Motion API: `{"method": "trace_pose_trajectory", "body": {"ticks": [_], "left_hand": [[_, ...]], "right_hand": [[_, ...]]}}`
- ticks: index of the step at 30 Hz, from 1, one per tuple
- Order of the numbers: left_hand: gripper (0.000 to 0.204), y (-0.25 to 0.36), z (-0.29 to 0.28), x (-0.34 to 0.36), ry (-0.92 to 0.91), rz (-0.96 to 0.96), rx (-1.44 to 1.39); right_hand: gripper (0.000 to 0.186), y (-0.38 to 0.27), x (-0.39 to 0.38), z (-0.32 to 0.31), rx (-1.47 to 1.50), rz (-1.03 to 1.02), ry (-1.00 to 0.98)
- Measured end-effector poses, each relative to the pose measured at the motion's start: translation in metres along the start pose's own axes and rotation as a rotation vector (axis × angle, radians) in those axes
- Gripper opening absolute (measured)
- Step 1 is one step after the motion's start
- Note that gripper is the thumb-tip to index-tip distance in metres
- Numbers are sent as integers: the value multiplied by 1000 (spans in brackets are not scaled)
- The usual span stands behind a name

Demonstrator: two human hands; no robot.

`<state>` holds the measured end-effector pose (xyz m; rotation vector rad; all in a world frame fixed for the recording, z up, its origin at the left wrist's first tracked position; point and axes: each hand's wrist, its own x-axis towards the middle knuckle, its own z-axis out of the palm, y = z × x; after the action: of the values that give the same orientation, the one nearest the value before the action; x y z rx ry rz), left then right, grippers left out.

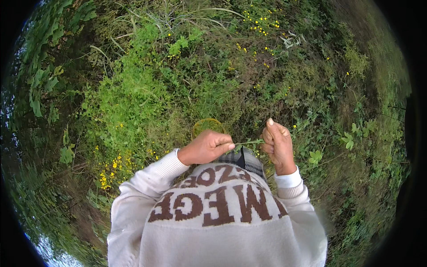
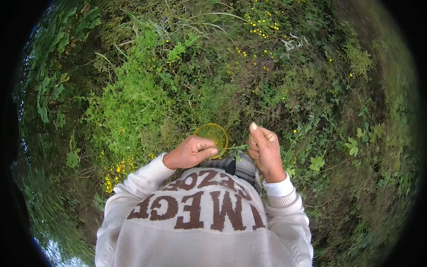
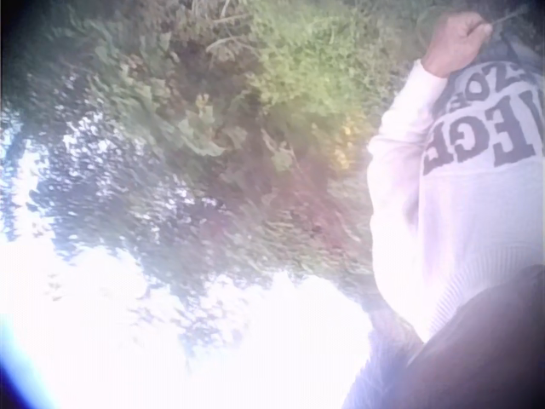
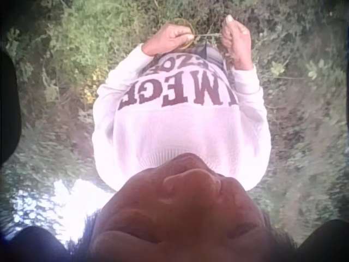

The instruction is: The person repeatedly reaches into a patch of green vegetation, plucks small yellow flowers, and places them into a yellow basket held at waist level. The person continues this process throughout the clip, accumulating flowers in the basket.

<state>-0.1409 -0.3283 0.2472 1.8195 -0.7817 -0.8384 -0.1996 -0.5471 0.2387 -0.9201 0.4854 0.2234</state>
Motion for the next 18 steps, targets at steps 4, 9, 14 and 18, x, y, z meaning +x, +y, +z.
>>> {"method": "trace_pose_trajectory", "body": {"ticks": [4, 9, 14, 18], "left_hand": [[33, -7, -2, -12, 53, 56, -72], [30, -22, -30, -31, 330, -113, -322], [29, -23, -13, -4, 390, -109, -404], [28, -20, -6, 0, 454, -116, -106]], "right_hand": [[41, -20, -2, 3, 14, -10, 41], [40, -62, 2, -26, -174, -422, 328], [47, 23, 20, 18, -453, -378, -199], [20, 37, 39, 48, -488, -511, -240]]}}
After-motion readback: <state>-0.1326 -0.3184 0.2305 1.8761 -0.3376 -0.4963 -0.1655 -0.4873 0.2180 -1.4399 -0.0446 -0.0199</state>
